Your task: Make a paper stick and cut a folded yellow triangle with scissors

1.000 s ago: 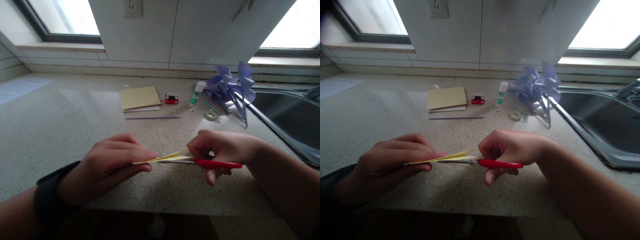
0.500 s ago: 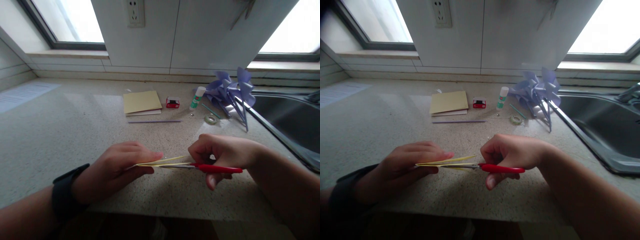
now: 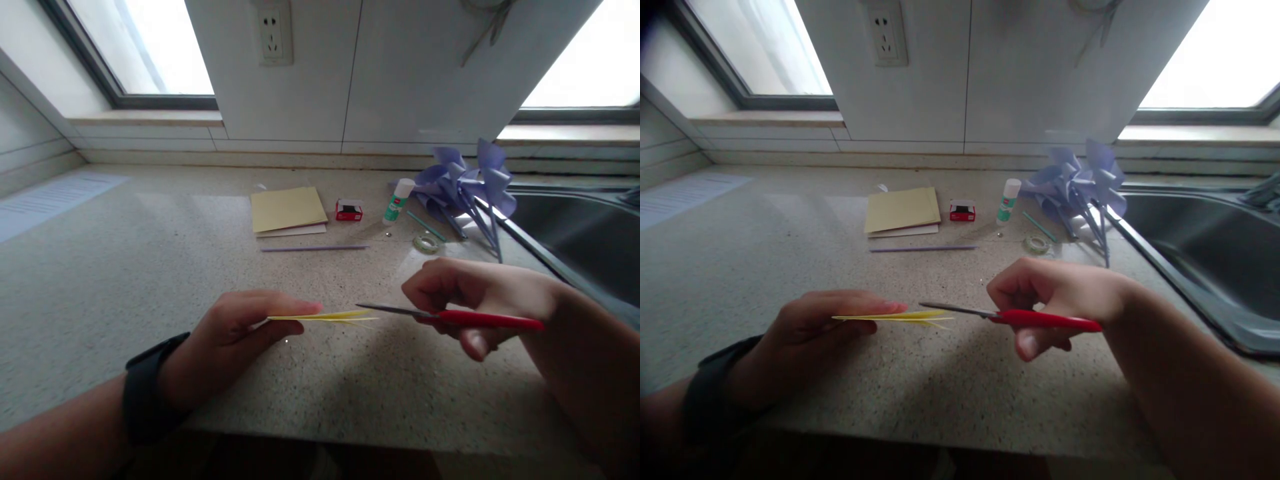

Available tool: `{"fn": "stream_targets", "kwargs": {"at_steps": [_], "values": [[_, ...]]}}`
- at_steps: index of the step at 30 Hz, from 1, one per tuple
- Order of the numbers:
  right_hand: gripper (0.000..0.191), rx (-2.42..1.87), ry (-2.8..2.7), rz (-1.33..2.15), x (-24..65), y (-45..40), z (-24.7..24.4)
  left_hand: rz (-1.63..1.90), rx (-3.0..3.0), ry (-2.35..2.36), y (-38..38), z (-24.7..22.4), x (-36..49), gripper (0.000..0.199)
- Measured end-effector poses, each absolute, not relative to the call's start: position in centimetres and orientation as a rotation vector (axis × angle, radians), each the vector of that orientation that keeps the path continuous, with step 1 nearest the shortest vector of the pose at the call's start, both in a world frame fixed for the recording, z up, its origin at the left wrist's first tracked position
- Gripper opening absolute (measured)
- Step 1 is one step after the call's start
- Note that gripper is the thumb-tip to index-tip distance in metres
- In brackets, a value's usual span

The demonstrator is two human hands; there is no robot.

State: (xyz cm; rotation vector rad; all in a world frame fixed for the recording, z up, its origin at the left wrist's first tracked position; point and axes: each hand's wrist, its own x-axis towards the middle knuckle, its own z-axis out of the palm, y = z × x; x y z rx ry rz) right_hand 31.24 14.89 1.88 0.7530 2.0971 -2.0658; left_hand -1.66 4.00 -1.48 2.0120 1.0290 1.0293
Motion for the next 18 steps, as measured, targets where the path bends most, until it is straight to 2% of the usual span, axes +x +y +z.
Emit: {"fn": "stream_targets", "kwargs": {"at_steps": [9,18], "values": [[0.051,0.755,2.032,-2.076,32.55,15.77,2.10,1.178,1.894,0.983,4.09,-1.84,-1.89,0.030],[0.053,0.761,2.038,-2.036,32.56,15.66,2.48,1.158,1.864,1.050,4.13,-1.99,-2.16,0.026]]}}
